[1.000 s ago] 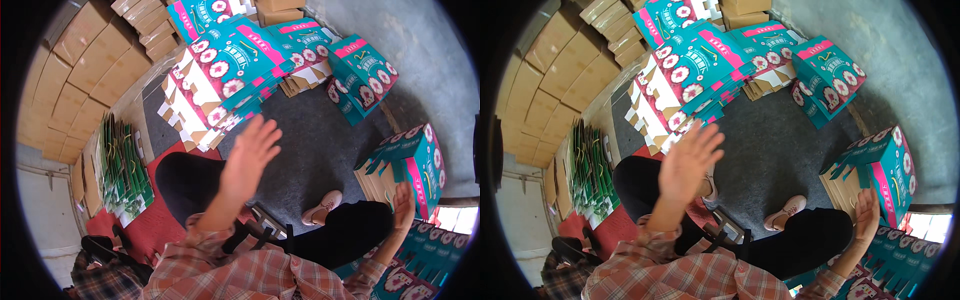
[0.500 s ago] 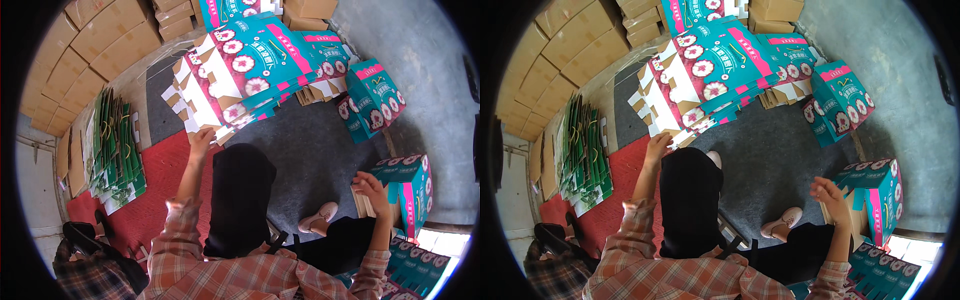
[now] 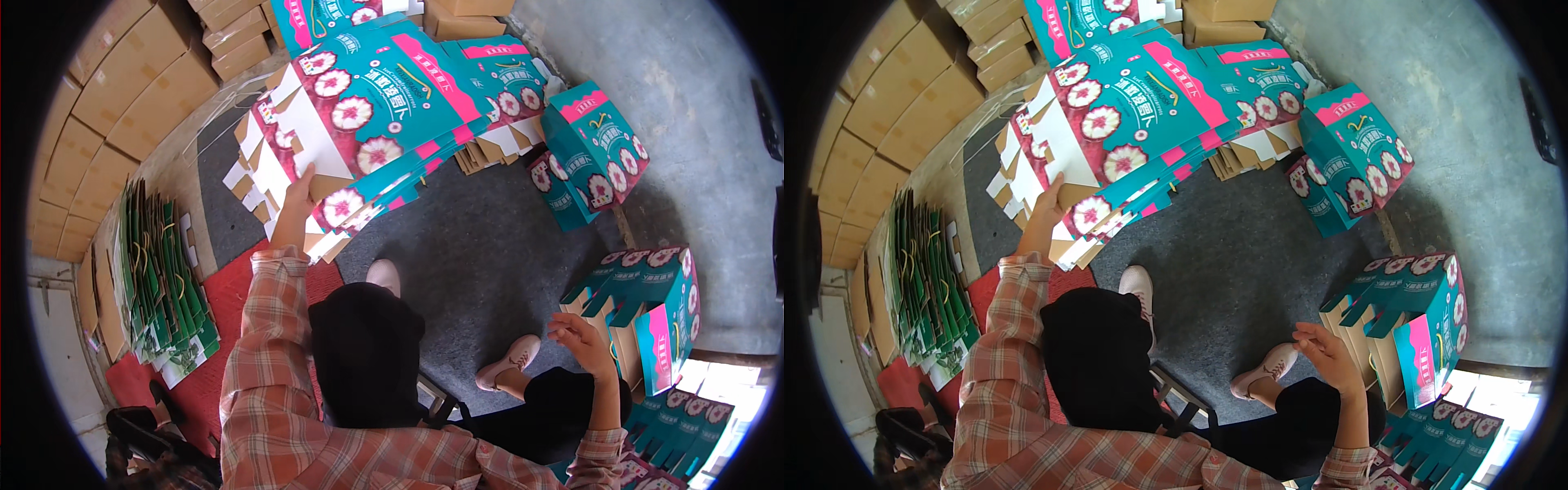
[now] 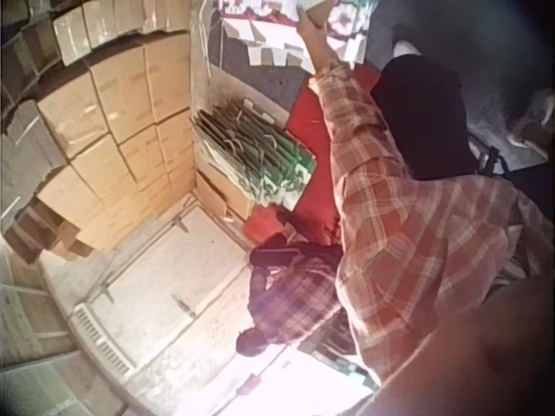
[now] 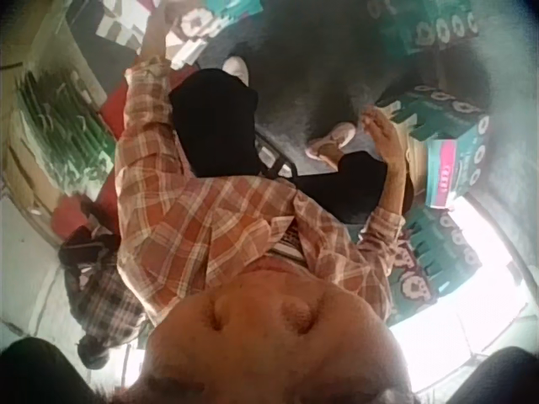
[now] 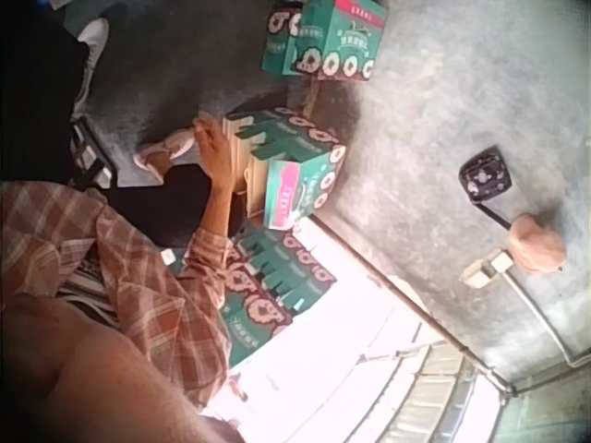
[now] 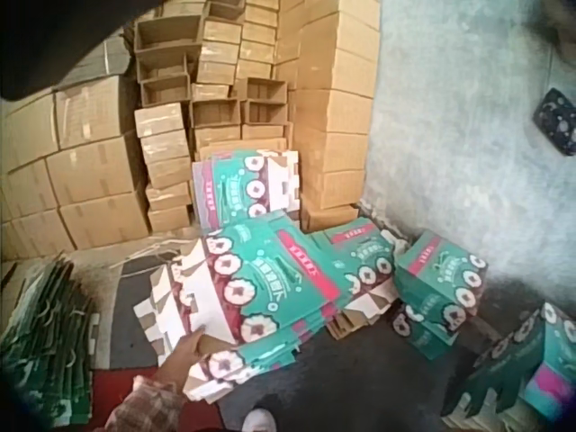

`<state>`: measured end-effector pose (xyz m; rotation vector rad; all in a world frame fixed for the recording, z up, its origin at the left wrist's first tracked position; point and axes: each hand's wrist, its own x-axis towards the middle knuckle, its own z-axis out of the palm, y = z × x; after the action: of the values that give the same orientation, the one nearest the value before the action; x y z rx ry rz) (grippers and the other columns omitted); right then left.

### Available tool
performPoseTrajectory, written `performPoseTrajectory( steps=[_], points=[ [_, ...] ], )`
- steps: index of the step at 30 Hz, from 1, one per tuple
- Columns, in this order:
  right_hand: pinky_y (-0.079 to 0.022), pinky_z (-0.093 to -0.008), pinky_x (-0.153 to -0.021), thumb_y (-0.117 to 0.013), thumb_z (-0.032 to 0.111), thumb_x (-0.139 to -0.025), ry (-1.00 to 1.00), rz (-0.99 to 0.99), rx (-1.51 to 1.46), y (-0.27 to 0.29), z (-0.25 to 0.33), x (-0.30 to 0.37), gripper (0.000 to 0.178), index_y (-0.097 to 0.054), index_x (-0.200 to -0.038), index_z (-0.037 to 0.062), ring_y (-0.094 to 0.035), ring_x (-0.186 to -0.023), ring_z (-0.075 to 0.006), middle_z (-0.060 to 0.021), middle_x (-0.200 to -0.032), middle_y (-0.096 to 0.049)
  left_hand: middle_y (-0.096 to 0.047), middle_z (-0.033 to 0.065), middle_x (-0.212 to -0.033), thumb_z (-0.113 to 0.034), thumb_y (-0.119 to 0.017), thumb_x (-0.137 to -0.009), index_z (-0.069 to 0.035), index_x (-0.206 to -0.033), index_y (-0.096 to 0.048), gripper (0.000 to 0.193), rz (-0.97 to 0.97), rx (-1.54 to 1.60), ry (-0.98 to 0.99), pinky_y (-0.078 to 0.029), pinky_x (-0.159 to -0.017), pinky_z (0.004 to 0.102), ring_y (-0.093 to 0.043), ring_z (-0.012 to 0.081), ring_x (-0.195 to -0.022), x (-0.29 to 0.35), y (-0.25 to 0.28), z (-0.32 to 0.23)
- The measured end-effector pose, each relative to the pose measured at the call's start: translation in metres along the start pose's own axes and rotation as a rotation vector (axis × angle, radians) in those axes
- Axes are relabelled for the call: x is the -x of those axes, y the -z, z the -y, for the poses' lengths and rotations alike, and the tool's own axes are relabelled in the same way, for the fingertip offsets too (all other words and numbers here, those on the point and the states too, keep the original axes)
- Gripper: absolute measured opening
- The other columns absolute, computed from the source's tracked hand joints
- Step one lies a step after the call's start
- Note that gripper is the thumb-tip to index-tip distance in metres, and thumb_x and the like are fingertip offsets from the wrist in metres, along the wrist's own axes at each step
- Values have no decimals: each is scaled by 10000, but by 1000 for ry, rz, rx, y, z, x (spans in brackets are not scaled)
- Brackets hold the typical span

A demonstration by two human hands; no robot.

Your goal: The person folds flat cardboard blanks into boxes by hand and stacks the assembled boxes on the floor.

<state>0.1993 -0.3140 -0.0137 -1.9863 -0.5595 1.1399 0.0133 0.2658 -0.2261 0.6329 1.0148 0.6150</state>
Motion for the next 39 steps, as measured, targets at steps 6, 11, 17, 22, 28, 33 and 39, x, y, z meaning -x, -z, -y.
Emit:
performPoseTrajectory(
  steps=[6,11,17,22,28,33,39],
  points=[
    [-473,-281,-881,-553,143,-951,26,2,1,0,7,4,346,-506,-1258,-12,-602,-1014,-153,-101,-1108,-615,-601,123,-1163,-177,-598,-890,-15,-1242,-484,404,399,-85,-86,-523,-874,391,-616,251,-1043,22,-38,-29],
    [-474,-284,-885,-556,145,-950,89,-5,24,0,8,8,346,-506,-1257,-7,-604,-1009,-156,-108,-1114,-616,-595,111,-1165,-161,-613,-877,-10,-1250,-475,425,484,-169,-179,-498,-905,371,-604,239,-1051,100,-92,-64],
    [-477,-279,-876,-553,143,-950,142,-68,-62,1,9,22,337,-510,-1249,-6,-607,-1000,-158,-108,-1109,-618,-610,103,-1144,-141,-652,-859,12,-1233,-512,428,540,-223,-347,-483,-898,349,-596,208,-1044,212,-150,-87],
    [-474,-282,-884,-556,150,-948,193,-206,-38,2,38,35,336,-514,-1240,-12,-608,-1000,-159,-110,-1111,-619,-642,98,-1032,-192,-665,-860,29,-1198,-530,426,701,-448,-343,-524,-741,300,-643,180,-878,311,-180,-80],
    [-458,-319,-926,-624,283,-908,544,-357,-176,-4,86,18,644,-335,-1403,-11,-576,-1086,-235,-198,-1262,-524,-636,83,-1038,-188,-566,-896,5,-1172,-564,337,952,-802,-227,-479,-828,319,-598,149,-942,393,-187,1],
    [-444,-338,-927,-668,526,-809,298,-383,104,-21,62,-41,1026,-133,-1454,-67,-529,-1151,-277,-259,-1352,-424,-570,185,-1163,-179,-532,-858,-8,-1172,-566,359,1069,-1035,-303,-441,-923,380,-564,288,-1071,395,-193,108],
    [-399,-401,-993,-640,543,-765,92,-287,152,-35,30,-43,1023,-185,-1419,-99,-509,-1189,-401,-340,-1272,-477,-413,240,-1315,-304,-505,-883,-27,-1159,-589,400,1037,-1253,-278,-347,-1034,403,-388,373,-1261,404,-187,132]
  ],
)
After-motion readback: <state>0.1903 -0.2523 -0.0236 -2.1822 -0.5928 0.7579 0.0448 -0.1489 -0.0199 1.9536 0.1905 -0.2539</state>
